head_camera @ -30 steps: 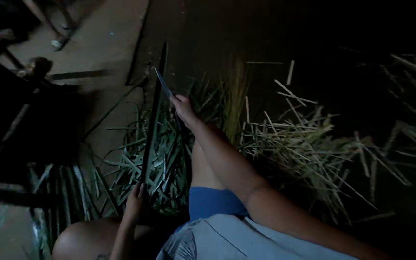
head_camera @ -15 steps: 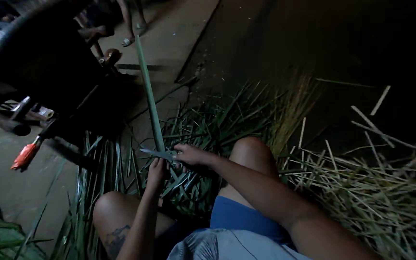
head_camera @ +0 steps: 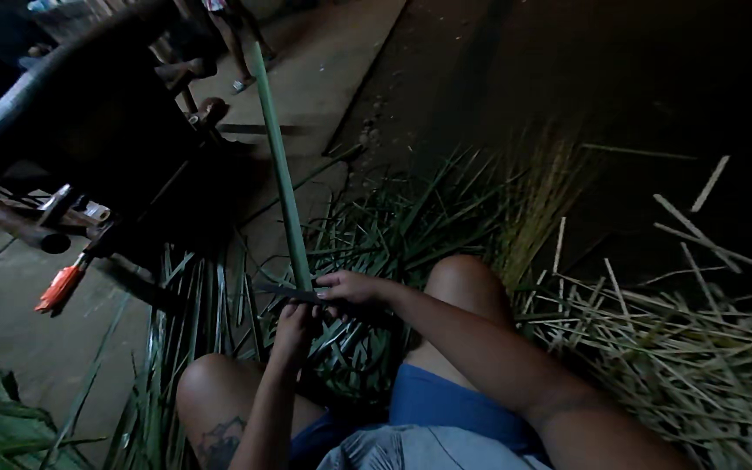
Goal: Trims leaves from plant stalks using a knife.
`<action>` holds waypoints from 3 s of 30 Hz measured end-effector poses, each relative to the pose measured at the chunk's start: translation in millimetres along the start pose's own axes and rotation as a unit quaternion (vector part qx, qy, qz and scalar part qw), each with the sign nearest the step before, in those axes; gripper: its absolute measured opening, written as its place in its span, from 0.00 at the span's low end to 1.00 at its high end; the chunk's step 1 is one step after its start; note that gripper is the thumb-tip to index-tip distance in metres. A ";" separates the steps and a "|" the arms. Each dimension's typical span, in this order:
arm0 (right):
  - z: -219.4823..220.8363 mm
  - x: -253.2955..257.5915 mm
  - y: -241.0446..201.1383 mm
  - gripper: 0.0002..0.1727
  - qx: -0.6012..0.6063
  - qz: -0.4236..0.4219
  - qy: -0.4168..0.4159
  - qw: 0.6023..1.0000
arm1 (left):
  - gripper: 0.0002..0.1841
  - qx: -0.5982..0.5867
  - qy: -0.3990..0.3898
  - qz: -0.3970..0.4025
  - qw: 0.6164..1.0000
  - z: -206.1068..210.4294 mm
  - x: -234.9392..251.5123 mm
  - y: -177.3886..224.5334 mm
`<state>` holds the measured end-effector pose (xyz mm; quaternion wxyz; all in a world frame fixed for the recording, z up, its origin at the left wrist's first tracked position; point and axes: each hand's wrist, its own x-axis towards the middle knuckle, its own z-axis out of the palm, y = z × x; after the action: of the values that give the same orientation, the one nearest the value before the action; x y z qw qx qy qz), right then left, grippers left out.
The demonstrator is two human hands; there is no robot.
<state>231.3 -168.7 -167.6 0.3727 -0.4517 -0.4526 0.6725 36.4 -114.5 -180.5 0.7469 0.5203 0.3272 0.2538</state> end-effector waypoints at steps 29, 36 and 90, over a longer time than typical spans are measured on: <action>-6.2 -24.4 -13.3 0.25 0.050 0.004 -0.065 0.997 | 0.17 -0.002 -0.029 -0.014 0.999 10.8 -18.8 17.5; -8.0 -23.7 -13.8 0.23 0.051 -0.015 -0.073 0.996 | 0.17 -0.018 -0.049 -0.013 0.999 9.4 -19.4 18.6; -5.2 -35.8 -19.5 0.23 0.068 -0.059 -0.023 0.996 | 0.14 -0.164 -0.121 -0.082 0.976 11.9 -32.0 13.1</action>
<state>249.2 -193.8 -140.5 0.4311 -0.3821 -0.4404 0.6886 23.8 -140.5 -158.0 0.8743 0.3887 0.2299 0.1777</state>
